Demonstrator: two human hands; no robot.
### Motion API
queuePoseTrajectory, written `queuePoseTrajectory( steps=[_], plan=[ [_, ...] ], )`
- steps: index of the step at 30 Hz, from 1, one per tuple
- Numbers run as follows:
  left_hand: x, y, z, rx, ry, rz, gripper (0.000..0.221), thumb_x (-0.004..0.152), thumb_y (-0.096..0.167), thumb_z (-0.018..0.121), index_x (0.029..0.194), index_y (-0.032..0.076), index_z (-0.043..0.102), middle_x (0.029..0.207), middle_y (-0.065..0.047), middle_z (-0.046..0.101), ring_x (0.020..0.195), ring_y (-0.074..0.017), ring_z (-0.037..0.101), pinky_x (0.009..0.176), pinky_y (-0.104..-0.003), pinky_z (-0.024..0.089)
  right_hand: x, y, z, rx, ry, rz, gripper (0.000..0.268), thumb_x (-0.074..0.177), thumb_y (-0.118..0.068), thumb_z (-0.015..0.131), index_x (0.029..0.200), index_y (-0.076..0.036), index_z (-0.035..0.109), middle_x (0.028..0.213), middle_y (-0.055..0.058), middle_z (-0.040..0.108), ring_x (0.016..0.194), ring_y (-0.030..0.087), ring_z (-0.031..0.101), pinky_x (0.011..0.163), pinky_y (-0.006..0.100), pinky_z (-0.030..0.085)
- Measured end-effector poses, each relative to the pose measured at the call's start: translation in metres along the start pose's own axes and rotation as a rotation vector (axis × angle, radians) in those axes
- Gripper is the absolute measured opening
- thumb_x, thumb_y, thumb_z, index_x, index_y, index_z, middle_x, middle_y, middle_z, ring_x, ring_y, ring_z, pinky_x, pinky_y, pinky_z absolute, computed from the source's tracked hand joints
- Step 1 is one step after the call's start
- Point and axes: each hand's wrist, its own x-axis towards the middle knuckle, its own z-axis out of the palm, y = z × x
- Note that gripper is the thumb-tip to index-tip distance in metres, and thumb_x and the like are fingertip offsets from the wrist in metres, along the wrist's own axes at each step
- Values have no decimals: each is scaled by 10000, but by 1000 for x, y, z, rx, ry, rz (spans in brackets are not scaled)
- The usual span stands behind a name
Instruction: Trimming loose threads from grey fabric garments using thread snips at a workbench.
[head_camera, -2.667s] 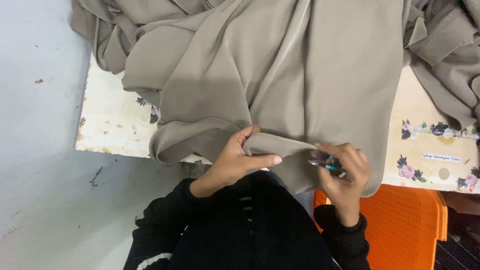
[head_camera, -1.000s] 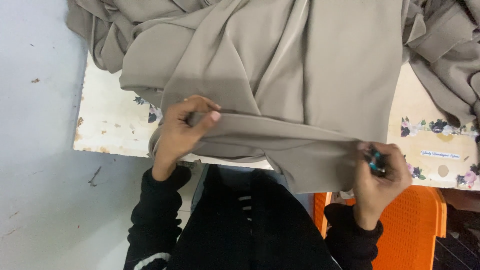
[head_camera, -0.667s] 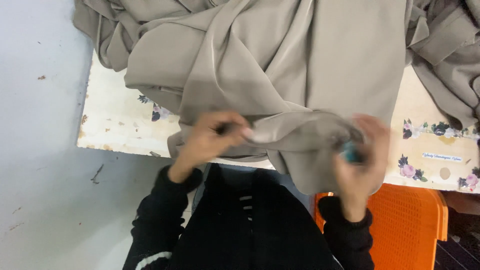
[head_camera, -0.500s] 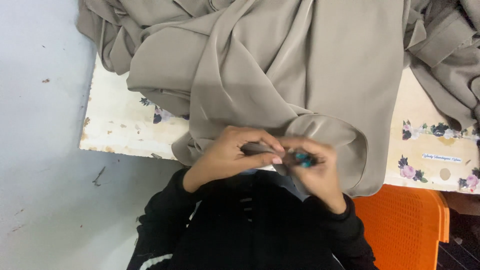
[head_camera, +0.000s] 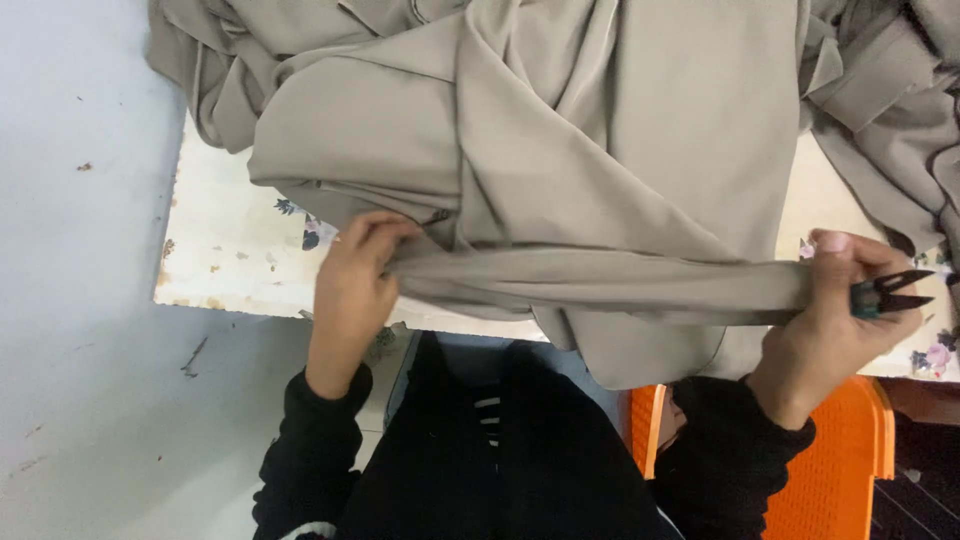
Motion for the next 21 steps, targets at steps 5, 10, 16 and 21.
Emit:
queuePoseTrajectory(
  steps=[5, 10, 16, 21],
  plan=[
    [5, -13, -10, -295, -99, -235, 378, 769, 67, 592, 1109, 70, 758, 1109, -61, 779, 1054, -201, 716, 965, -314, 538, 8, -3, -4, -93, 44, -61, 193, 1136, -168, 755, 1059, -22, 654, 1036, 90, 677, 1026, 181, 638, 1010, 320, 514],
    [4, -25, 0, -556, -304, -135, 85, 872, 191, 712, 829, 118, 711, 733, 47, 637, 688, -81, 561, 609, -233, 390, 15, 29, -18, -216, 90, -212, 144, 1153, -40, 738, 1054, 35, 664, 981, 133, 637, 942, 222, 564, 921, 359, 454],
    [11, -11, 39, -2228, -348, -63, 490, 1179, 305, 354, 1462, -68, 500, 1396, -225, 629, 1339, -324, 600, 1159, -435, 520, -9, -7, 9, -477, -108, -510, 320, 1095, -95, 868, 1293, 84, 692, 1239, 221, 483, 1129, 365, 565, 551, 351, 452],
    [45, -2, 20, -2029, -103, 4, 313, 1092, 339, 454, 1301, 151, 589, 1356, -146, 662, 1289, -339, 619, 1079, -605, 527, -75, -32, 35, -270, -547, -384, 388, 699, -190, 958, 977, -64, 719, 972, 135, 631, 830, 400, 636, 804, 464, 521]
  ],
)
